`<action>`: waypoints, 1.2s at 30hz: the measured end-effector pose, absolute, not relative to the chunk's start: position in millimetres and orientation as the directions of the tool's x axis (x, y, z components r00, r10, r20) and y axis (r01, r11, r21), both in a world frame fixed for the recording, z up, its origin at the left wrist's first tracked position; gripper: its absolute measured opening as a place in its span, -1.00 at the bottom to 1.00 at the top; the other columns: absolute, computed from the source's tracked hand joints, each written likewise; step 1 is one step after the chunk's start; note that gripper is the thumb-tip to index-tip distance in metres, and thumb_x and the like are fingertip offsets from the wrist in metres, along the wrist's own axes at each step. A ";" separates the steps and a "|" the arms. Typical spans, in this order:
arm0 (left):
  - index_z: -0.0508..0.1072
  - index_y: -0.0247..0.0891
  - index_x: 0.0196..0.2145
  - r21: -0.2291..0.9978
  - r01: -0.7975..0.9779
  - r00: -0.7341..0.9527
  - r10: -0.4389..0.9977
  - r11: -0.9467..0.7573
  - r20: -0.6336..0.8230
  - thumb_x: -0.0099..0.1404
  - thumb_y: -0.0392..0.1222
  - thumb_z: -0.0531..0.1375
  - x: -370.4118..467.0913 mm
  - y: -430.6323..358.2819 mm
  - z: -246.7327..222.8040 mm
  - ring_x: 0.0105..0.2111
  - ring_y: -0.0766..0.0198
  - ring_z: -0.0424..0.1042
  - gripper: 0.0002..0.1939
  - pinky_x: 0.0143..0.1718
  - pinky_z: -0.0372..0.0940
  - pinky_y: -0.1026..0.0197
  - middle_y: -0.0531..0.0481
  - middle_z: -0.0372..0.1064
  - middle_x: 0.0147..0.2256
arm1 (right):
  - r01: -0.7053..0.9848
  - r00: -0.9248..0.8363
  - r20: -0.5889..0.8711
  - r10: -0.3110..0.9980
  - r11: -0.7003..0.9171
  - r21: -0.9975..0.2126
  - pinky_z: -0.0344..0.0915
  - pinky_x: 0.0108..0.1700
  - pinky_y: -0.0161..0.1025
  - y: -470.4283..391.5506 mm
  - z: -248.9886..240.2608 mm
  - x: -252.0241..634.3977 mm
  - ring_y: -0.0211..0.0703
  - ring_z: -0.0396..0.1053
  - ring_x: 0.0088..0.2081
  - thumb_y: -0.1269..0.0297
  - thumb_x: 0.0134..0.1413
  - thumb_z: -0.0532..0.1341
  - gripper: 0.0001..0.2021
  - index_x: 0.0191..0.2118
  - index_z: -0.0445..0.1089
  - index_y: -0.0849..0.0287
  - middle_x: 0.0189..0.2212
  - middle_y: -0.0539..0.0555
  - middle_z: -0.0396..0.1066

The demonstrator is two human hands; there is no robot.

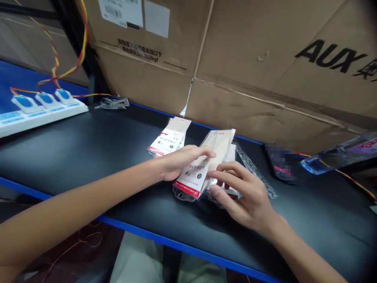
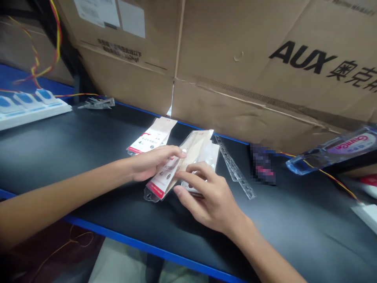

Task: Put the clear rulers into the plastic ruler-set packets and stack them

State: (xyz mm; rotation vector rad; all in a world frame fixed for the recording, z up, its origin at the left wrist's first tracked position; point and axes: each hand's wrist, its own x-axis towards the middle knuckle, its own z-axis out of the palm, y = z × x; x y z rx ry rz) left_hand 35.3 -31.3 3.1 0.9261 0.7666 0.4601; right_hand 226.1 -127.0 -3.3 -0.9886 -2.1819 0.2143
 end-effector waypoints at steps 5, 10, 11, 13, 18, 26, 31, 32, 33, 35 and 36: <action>0.51 -0.28 -0.24 0.845 -0.037 0.663 0.646 0.533 -0.379 0.13 0.02 0.39 34.8 -29.6 1.3 -0.41 0.26 0.51 -0.64 -0.41 0.39 0.25 -0.01 0.52 -0.35 | 0.537 -0.297 0.667 0.683 0.697 -0.475 0.47 -0.12 -0.10 -125.5 -2.9 225.3 -0.14 0.46 -0.18 0.51 0.17 0.30 -0.54 0.17 0.43 0.04 0.01 0.15 0.31; 0.40 -0.24 -0.15 0.899 -0.076 0.621 0.726 0.431 -0.295 0.09 0.02 0.49 33.8 -34.0 6.1 -0.15 0.13 0.55 -0.50 -0.21 0.42 0.16 -0.06 0.53 -0.16 | 0.471 0.006 0.670 0.743 0.589 -0.657 0.49 -0.10 -0.05 -117.4 -5.0 225.1 -0.09 0.48 -0.13 0.48 0.18 0.31 -0.59 0.11 0.43 0.00 0.06 0.14 0.28; 0.39 -0.24 -0.13 0.900 -0.084 0.638 0.717 0.428 -0.282 0.12 0.02 0.48 33.7 -34.6 6.4 -0.13 0.11 0.55 -0.50 -0.16 0.42 0.12 -0.08 0.53 -0.14 | 0.469 0.012 0.656 0.755 0.575 -0.670 0.49 -0.10 -0.05 -115.5 -5.7 225.9 -0.08 0.48 -0.12 0.47 0.19 0.31 -0.65 0.07 0.45 0.01 0.02 0.13 0.32; 0.38 -0.25 -0.10 0.891 -0.106 0.661 0.701 0.442 -0.268 0.17 -0.05 0.46 33.6 -34.8 5.6 -0.09 0.10 0.55 -0.54 -0.08 0.41 0.07 -0.12 0.53 -0.10 | 0.521 -0.024 0.651 0.758 0.566 -0.639 0.48 -0.09 -0.05 -111.9 -6.6 228.2 -0.04 0.47 -0.09 0.44 0.21 0.31 -0.74 -0.02 0.49 0.04 -0.05 0.12 0.38; 0.37 -0.25 -0.09 0.867 -0.158 0.660 0.703 0.473 -0.264 0.17 -0.39 0.35 33.3 -30.5 0.9 -0.08 0.12 0.55 -0.63 -0.04 0.40 0.07 -0.09 0.55 -0.12 | 0.685 -0.155 0.661 0.734 0.562 -0.464 0.41 0.03 -0.02 -104.4 -1.8 239.1 -0.03 0.46 -0.03 0.43 0.27 0.26 -0.81 -0.06 0.55 0.09 -0.07 0.13 0.47; 0.30 -0.22 0.04 0.935 -0.057 0.654 0.721 0.349 -0.230 0.15 -0.41 0.36 35.6 -33.4 0.9 -0.15 0.08 0.57 -0.46 -0.14 0.42 0.06 -0.13 0.53 -0.10 | 0.595 -0.067 0.439 0.896 0.389 -0.704 0.55 -0.21 -0.14 -95.8 -8.3 251.5 -0.07 0.53 -0.15 0.30 0.18 0.34 -0.80 -0.07 0.53 0.13 -0.05 0.14 0.49; 0.28 -0.22 0.06 0.950 -0.087 0.653 0.737 0.300 -0.172 0.16 -0.36 0.40 38.0 -37.0 -2.6 -0.07 0.06 0.56 -0.43 -0.04 0.44 0.02 -0.18 0.50 0.01 | 0.546 0.011 0.339 0.941 0.279 -0.790 0.60 -0.25 -0.17 -95.6 -15.0 249.4 -0.10 0.55 -0.21 0.24 0.04 0.43 -0.70 -0.09 0.50 0.17 -0.08 0.15 0.50; 0.28 -0.21 0.07 0.949 -0.095 0.665 0.728 0.302 -0.165 0.17 -0.34 0.40 37.7 -37.1 -2.0 -0.05 0.07 0.56 -0.44 -0.02 0.44 0.03 -0.17 0.49 0.04 | 0.554 0.016 0.341 0.940 0.276 -0.785 0.60 -0.25 -0.17 -95.8 -14.6 249.4 -0.10 0.55 -0.22 0.25 0.04 0.42 -0.70 -0.09 0.50 0.17 -0.08 0.15 0.51; 0.29 -0.21 0.08 0.946 -0.099 0.686 0.710 0.309 -0.160 0.19 -0.33 0.39 37.3 -37.0 -0.8 -0.02 0.09 0.55 -0.45 0.01 0.43 0.04 -0.17 0.49 0.05 | 0.565 0.024 0.345 0.938 0.272 -0.779 0.60 -0.27 -0.18 -95.9 -13.7 249.8 -0.10 0.55 -0.22 0.26 0.04 0.41 -0.71 -0.10 0.50 0.17 -0.10 0.14 0.52; 0.32 -0.21 0.09 0.942 -0.103 0.737 0.660 0.320 -0.143 0.22 -0.32 0.37 36.4 -36.5 2.3 0.03 0.12 0.52 -0.48 0.07 0.40 0.08 -0.17 0.47 0.08 | 0.596 0.061 0.366 0.929 0.260 -0.760 0.57 -0.31 -0.21 -95.7 -11.0 251.9 -0.10 0.55 -0.25 0.27 0.08 0.38 -0.79 -0.15 0.51 0.17 -0.16 0.12 0.54; 0.33 -0.23 0.10 0.948 -0.096 0.754 0.644 0.303 -0.130 0.21 -0.32 0.37 36.2 -35.9 3.3 0.04 0.13 0.51 -0.48 0.09 0.39 0.10 -0.17 0.47 0.09 | 0.613 0.082 0.383 0.920 0.257 -0.747 0.56 -0.32 -0.21 -95.5 -9.6 253.4 -0.10 0.55 -0.26 0.27 0.09 0.37 -0.83 -0.18 0.52 0.17 -0.19 0.11 0.55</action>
